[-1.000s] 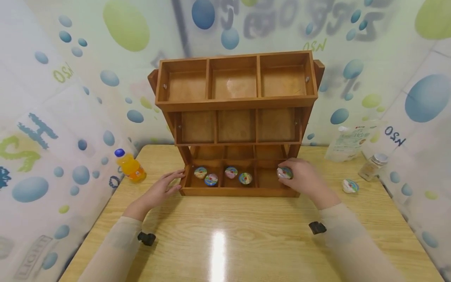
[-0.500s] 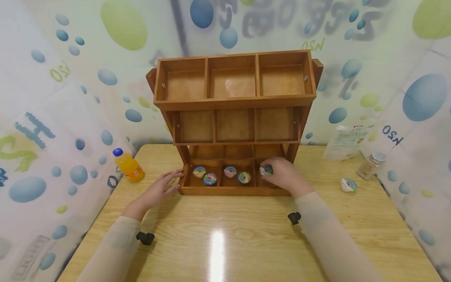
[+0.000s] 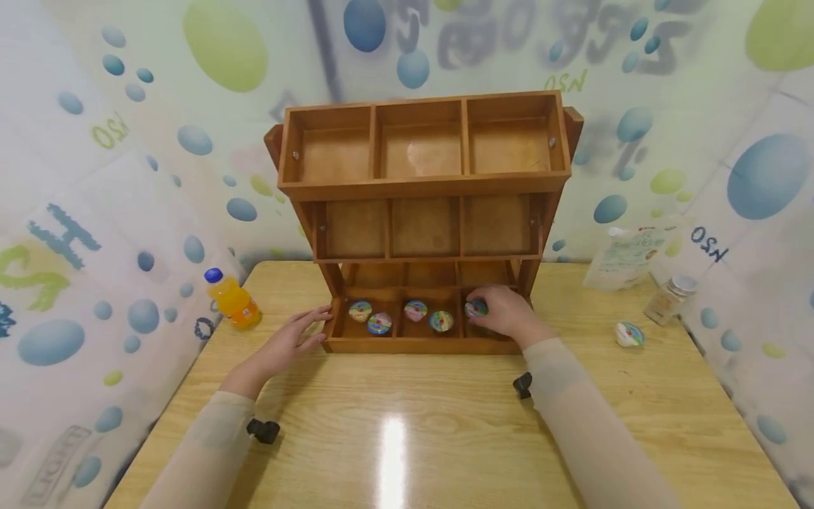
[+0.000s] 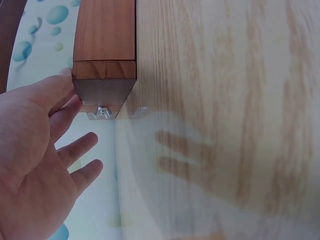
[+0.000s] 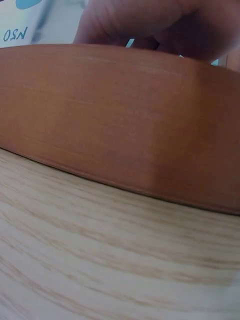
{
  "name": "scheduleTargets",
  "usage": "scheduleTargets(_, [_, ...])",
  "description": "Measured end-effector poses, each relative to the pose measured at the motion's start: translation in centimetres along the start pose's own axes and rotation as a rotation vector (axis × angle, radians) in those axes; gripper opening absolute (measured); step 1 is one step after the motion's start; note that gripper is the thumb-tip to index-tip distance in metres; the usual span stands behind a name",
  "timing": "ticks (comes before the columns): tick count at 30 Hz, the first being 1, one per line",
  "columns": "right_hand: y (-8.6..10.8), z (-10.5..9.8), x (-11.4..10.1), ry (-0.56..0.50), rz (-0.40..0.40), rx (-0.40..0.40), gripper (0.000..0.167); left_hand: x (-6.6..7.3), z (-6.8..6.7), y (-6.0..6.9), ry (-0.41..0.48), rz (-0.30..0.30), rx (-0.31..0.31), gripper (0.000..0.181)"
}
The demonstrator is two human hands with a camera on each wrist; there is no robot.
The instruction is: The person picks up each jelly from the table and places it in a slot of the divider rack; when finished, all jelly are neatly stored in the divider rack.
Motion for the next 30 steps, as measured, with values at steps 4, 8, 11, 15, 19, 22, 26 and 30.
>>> scheduleTargets(4, [-0.1, 0.2, 0.1, -0.01, 0.003, -0.012, 0.043, 0.0, 0.0, 0.0, -0.006, 0.006, 0.001, 0.047])
scheduleTargets(8, [-0.2, 0.6, 0.3, -0.028, 0.001, -0.013, 0.043, 0.0, 0.0, 0.0, -0.013, 0.019, 0.008, 0.047])
scheduleTargets(11, [-0.2, 0.8, 0.4, -0.035, -0.005, -0.003, 0.044, -0.1, 0.0, -0.1, -0.017, 0.027, 0.017, 0.046])
scheduleTargets(15, [0.1, 0.6, 0.3, -0.041, -0.008, 0.007, 0.045, -0.3, 0.0, -0.1, -0.02, 0.026, 0.016, 0.046])
scheduleTargets(19, [0.7, -0.3, 0.0, -0.038, -0.019, 0.05, 0.046, -0.3, -0.1, 0.0, -0.022, 0.01, 0.01, 0.046])
scheduleTargets(22, [1.6, -1.1, 0.1, -0.017, -0.027, 0.095, 0.043, -0.3, -0.1, 0.0, -0.012, -0.003, 0.007, 0.046])
scheduleTargets(26, [3.0, -2.1, 0.7, -0.001, -0.007, 0.131, 0.038, -0.2, 0.0, 0.0, -0.005, -0.001, 0.001, 0.047])
scheduleTargets(30, [4.5, -3.1, 1.6, 0.021, 0.004, 0.168, 0.035, -0.1, -0.1, 0.0, -0.013, 0.0, 0.005, 0.047])
Point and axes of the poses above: each hand's wrist, its own y-axis away from the middle knuckle, its own z-axis out of the palm, x = y × z, the point moved 4 cm from there along -y, towards the middle knuckle, and after that the axes turned 15 degrees about y, right-handed, at the moved point
